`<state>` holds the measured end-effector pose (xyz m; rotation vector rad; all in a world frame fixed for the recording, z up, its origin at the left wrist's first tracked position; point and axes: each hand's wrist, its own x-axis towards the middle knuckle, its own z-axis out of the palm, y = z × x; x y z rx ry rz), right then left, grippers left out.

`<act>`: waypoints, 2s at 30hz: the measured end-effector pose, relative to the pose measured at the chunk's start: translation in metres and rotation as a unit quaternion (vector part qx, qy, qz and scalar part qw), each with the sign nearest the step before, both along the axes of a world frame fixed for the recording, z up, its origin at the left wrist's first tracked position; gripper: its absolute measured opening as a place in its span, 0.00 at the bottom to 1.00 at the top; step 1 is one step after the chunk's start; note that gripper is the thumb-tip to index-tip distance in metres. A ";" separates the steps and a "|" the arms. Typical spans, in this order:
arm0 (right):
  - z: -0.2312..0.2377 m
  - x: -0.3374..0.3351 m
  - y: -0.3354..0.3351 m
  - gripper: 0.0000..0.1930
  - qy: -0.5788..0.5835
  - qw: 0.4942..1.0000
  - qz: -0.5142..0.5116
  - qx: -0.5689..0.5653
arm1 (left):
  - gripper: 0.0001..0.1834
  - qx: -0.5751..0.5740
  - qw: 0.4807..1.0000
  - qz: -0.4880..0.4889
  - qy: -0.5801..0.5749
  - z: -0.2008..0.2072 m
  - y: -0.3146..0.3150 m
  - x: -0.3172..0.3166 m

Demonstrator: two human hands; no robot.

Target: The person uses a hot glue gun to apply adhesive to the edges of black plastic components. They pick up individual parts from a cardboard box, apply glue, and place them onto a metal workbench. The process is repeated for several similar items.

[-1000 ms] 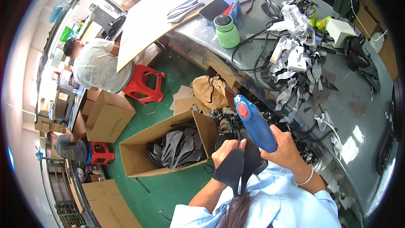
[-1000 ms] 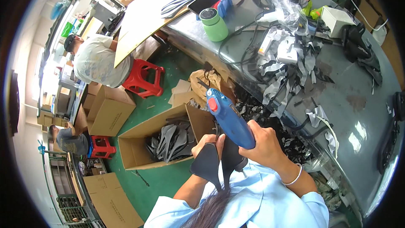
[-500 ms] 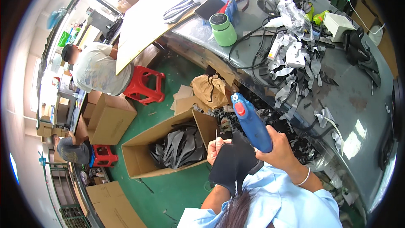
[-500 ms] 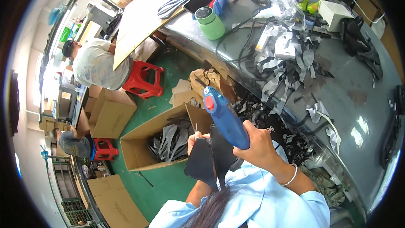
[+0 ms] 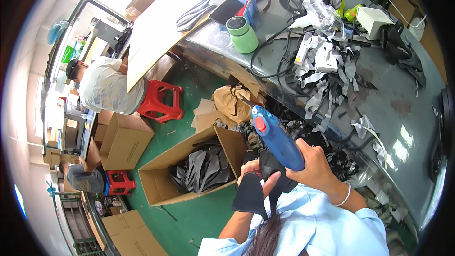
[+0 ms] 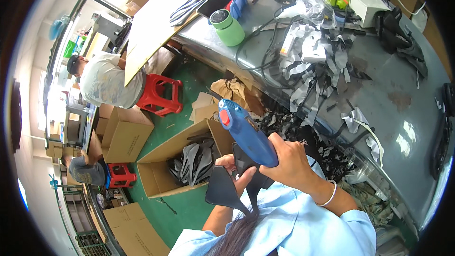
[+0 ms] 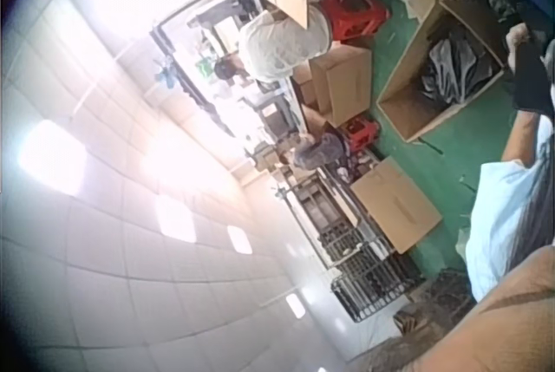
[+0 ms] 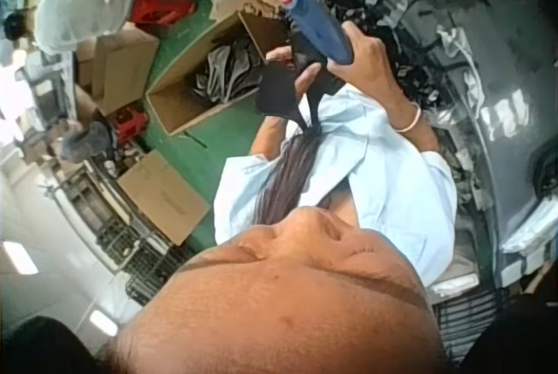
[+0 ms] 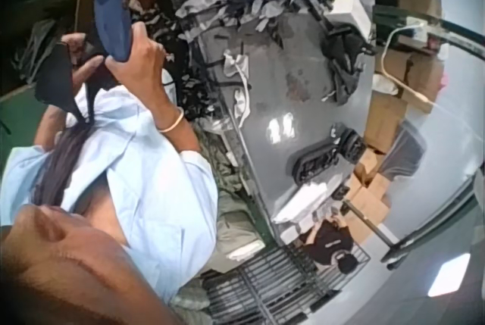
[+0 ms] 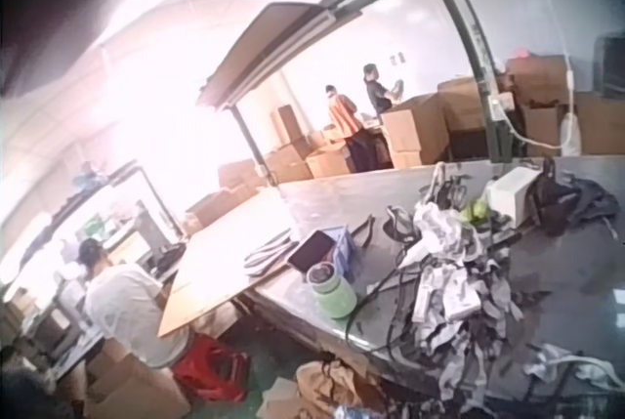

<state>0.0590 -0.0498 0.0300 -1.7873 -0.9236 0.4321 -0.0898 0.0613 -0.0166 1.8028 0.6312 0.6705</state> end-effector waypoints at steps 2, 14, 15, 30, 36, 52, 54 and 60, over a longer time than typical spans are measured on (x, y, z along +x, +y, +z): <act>0.001 0.000 -0.002 0.18 -0.026 1.000 0.012 -0.013 | 0.23 0.037 0.999 0.028 0.028 0.003 0.002 0.005; -0.004 -0.010 -0.001 0.20 -0.071 0.997 0.025 -0.012 | 0.03 0.266 0.963 0.038 0.027 0.020 0.021 0.026; -0.006 -0.012 0.000 0.20 -0.066 0.998 0.021 -0.007 | 0.03 0.239 0.969 0.062 0.017 0.021 0.019 0.026; -0.002 0.024 -0.002 0.16 0.070 0.996 0.053 -0.026 | 0.16 0.017 0.976 -0.142 0.163 -0.032 0.005 0.011; -0.005 0.042 0.006 0.22 0.107 0.985 0.131 -0.027 | 0.14 -0.242 0.920 -0.225 0.211 0.044 0.012 0.024; 0.008 0.035 0.009 0.22 -0.014 0.997 0.069 -0.020 | 0.14 -0.445 0.888 0.034 -0.112 0.052 0.022 0.029; 0.003 0.032 0.007 0.26 -0.118 0.992 -0.003 -0.033 | 0.14 -0.420 0.890 0.076 -0.160 0.064 0.030 0.031; -0.011 0.005 -0.025 0.32 -0.135 0.987 0.084 -0.028 | 0.17 -0.287 0.911 0.201 -0.217 0.088 0.052 0.033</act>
